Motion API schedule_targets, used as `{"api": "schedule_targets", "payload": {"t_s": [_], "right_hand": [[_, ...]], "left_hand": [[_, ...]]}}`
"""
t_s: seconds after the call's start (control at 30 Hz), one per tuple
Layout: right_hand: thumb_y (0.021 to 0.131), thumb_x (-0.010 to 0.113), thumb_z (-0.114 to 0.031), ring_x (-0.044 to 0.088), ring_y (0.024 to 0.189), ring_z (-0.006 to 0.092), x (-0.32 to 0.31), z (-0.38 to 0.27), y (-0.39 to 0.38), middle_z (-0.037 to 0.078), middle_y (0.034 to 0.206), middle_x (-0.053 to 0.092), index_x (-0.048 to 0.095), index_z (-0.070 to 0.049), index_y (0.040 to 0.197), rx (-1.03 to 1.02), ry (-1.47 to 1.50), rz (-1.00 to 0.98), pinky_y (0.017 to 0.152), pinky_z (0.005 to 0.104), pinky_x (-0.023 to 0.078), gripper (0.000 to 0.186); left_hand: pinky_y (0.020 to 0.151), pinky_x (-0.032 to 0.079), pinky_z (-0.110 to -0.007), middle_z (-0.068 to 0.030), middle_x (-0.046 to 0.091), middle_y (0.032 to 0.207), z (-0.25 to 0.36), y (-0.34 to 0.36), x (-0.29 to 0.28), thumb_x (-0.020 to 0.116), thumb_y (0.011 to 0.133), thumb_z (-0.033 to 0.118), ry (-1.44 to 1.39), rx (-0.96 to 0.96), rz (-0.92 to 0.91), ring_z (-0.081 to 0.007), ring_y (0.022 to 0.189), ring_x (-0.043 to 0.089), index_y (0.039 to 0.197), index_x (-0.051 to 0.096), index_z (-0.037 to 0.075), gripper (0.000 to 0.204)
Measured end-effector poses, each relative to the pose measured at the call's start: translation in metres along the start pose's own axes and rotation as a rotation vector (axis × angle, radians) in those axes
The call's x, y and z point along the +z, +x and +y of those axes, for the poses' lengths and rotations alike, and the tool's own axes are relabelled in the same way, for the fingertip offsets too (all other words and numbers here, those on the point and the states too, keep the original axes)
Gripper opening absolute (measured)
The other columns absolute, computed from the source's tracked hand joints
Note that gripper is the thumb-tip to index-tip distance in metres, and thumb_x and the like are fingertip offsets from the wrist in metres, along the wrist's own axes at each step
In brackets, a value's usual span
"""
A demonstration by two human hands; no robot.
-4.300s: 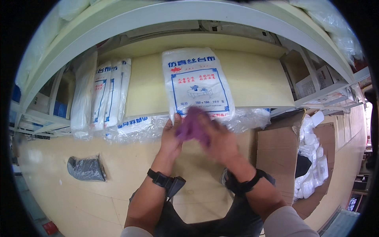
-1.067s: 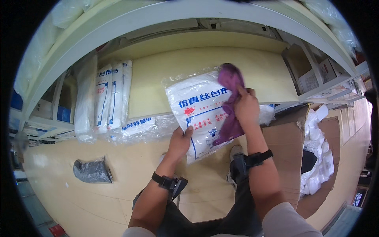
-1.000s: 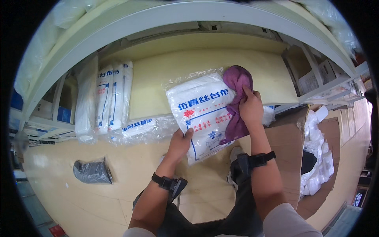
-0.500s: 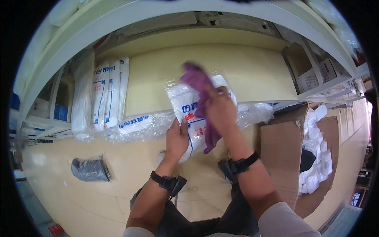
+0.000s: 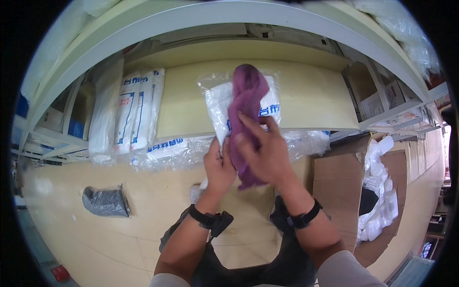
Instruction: The person wipes the plastic-wrapped packages on a shelf with a purple cloth. They handle each package one at a time, wiping the front and back surfaces, then placing them back on the shelf.
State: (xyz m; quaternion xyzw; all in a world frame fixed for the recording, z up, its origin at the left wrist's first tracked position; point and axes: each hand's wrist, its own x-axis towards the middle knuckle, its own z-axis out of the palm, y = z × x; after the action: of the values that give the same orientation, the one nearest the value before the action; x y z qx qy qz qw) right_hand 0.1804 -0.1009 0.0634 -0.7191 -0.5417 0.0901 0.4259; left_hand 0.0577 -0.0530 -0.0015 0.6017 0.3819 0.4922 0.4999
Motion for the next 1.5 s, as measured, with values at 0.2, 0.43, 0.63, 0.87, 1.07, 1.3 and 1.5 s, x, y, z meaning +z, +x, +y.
{"api": "schedule_targets", "payload": {"t_s": [0.2,0.43,0.63,0.87,1.07,1.3,1.5], "right_hand": [[0.08,0.079,-0.031,0.067,0.088,0.0438,-0.031,0.004,0.006,0.023,0.098,0.066,0.065,-0.003,0.126,0.117,0.114,-0.115,0.079,0.0441,0.056,0.055],[0.096,0.071,-0.019,0.067,0.105,0.0179,-0.065,0.041,-0.01,0.008,0.121,0.07,0.067,-0.002,0.123,0.4,0.896,-0.106,0.092,0.0327,0.053,0.033],[0.095,0.075,-0.025,0.067,0.107,0.0191,-0.066,0.056,0.005,0.012,0.12,0.069,0.061,0.0,0.134,0.497,1.37,0.15,0.094,0.0321,0.053,0.049],[0.088,0.079,-0.007,0.064,0.102,0.0161,-0.068,0.12,0.032,0.009,0.118,0.069,0.06,0.005,0.133,0.63,0.589,0.528,0.09,0.0283,0.052,0.05],[0.09,0.071,-0.001,0.065,0.098,0.0165,-0.038,0.1,0.024,0.015,0.116,0.068,0.061,-0.006,0.136,0.184,0.323,0.556,0.083,0.0312,0.055,0.048],[0.088,0.062,-0.011,0.067,0.097,0.0406,0.04,0.004,-0.04,0.022,0.121,0.059,0.063,-0.023,0.134,-0.069,-0.35,-0.275,0.082,0.048,0.059,0.047],[0.086,0.06,-0.013,0.069,0.088,0.0442,-0.018,0.104,0.0,0.023,0.115,0.06,0.06,-0.022,0.139,0.443,-0.583,-0.015,0.076,0.0545,0.058,0.054]], "left_hand": [[0.092,0.05,-0.037,-0.0141,0.07,0.111,0.031,-0.018,-0.01,0.067,0.083,0.004,-0.039,0.262,-0.565,-0.0265,0.095,0.066,0.131,0.059,-0.005,0.05],[0.097,0.047,-0.036,-0.0127,0.067,0.126,-0.031,-0.002,-0.052,0.061,0.095,0.045,-0.157,-0.309,-0.285,-0.0205,0.112,0.061,0.142,0.056,0.0,0.065],[0.099,0.047,-0.036,-0.0094,0.069,0.121,-0.021,0.01,-0.056,0.065,0.1,0.038,0.045,-0.781,-0.419,-0.0171,0.112,0.061,0.14,0.056,-0.001,0.056],[0.08,0.062,-0.037,-0.0128,0.068,0.117,-0.021,0.023,-0.055,0.071,0.098,0.031,-0.317,-0.736,-0.039,-0.0214,0.108,0.067,0.132,0.057,0.001,0.048],[0.085,0.062,-0.046,-0.0134,0.063,0.129,-0.018,0.027,-0.043,0.058,0.103,0.044,-0.151,-0.833,-0.161,-0.0262,0.11,0.068,0.139,0.05,0.003,0.055],[0.101,0.056,-0.05,-0.0145,0.062,0.128,-0.053,-0.001,-0.032,0.048,0.109,0.023,-0.614,-0.876,-0.23,-0.0316,0.119,0.064,0.137,0.049,0.004,0.034],[0.098,0.059,-0.05,-0.0161,0.061,0.132,-0.026,0.003,-0.024,0.055,0.104,0.007,-0.598,-0.91,-0.218,-0.0329,0.119,0.064,0.135,0.052,0.0,0.033]]}}
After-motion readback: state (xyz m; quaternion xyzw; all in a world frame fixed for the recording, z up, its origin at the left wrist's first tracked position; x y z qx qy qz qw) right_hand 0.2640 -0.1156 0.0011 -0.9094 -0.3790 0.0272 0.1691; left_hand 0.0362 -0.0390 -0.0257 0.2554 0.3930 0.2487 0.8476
